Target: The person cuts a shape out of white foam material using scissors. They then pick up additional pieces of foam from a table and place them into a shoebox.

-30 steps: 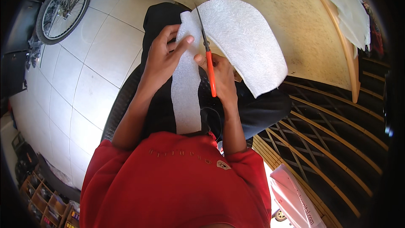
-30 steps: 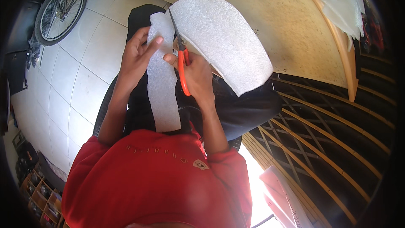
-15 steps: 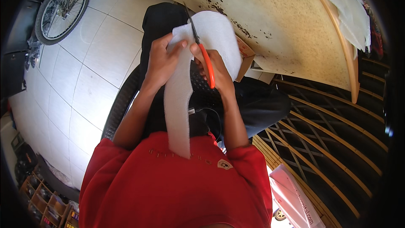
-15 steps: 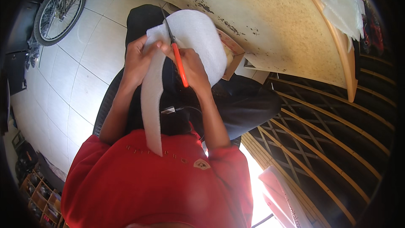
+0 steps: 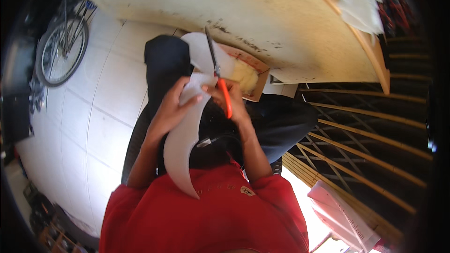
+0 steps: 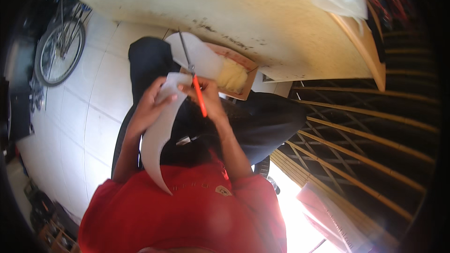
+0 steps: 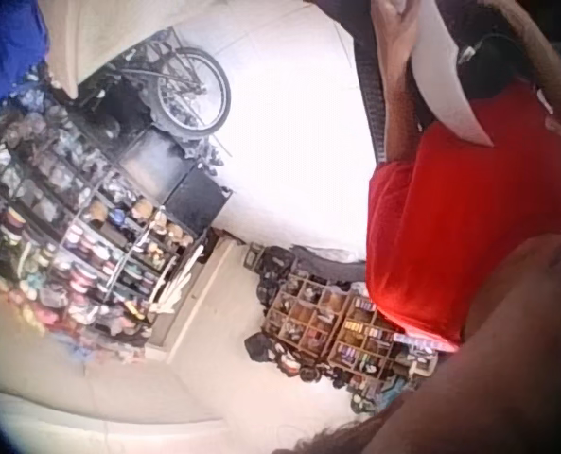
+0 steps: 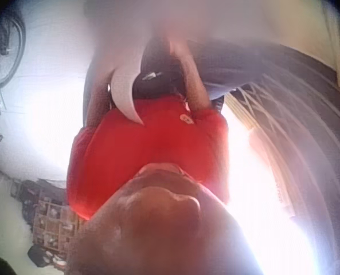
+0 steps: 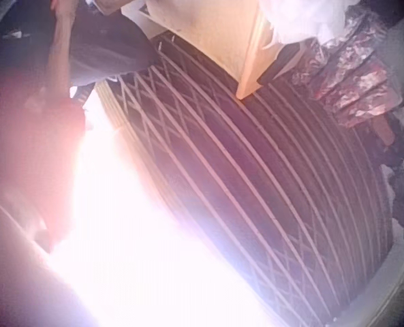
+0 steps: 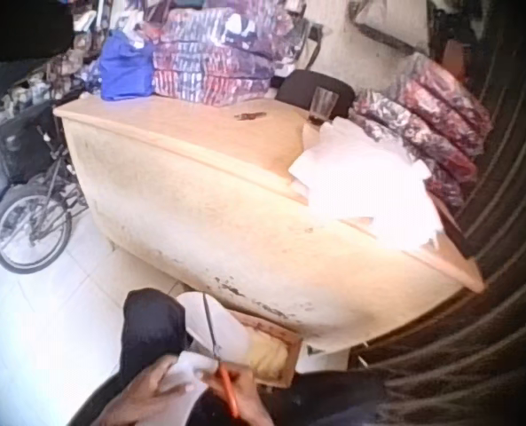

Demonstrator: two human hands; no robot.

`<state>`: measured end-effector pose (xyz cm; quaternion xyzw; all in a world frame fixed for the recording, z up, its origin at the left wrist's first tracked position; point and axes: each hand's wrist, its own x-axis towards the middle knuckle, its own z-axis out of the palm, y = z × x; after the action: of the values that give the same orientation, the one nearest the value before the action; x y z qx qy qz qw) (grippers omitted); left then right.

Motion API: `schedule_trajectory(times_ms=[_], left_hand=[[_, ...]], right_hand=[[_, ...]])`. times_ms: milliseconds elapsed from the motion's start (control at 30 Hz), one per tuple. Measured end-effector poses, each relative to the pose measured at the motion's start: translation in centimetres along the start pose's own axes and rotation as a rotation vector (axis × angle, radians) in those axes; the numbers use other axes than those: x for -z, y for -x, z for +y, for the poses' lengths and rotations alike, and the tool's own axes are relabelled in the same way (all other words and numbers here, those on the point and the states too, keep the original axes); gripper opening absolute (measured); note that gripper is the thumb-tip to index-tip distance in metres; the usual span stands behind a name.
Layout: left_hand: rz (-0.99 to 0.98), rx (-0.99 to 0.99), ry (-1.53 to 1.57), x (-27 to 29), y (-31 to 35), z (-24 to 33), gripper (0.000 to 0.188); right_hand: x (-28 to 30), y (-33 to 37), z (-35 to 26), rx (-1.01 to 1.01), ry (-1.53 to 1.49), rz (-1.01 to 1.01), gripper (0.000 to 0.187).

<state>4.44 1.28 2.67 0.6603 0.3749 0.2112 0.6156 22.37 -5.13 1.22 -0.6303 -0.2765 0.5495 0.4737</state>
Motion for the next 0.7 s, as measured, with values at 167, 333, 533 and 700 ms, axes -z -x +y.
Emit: schedule_trajectory(times_ms=[167,333,533,700], left_hand=[[-0.413,0.367,0.325,-0.2,2.9,1.9,0.09],[-0.26,0.098,0.075,2.1,4.6,10.3,0.053],[0.061,-0.715,0.115,2.7,3.2,25.2,0.048],[-0.066,-0.813,-0.188,-3.1,-9.7,36.4,0.039]], right_hand=[[3.0,0.5,7.3,0.169,0.013,0.378,0.031],[5.1,3.1,7.7,0.06,-0.296,0.312,0.037],[7.9,4.8,12.4,-0.004,-0.186,0.259,0.043],[7.9,3.3,14.6,0.069,-0.148,0.263,0.049]])
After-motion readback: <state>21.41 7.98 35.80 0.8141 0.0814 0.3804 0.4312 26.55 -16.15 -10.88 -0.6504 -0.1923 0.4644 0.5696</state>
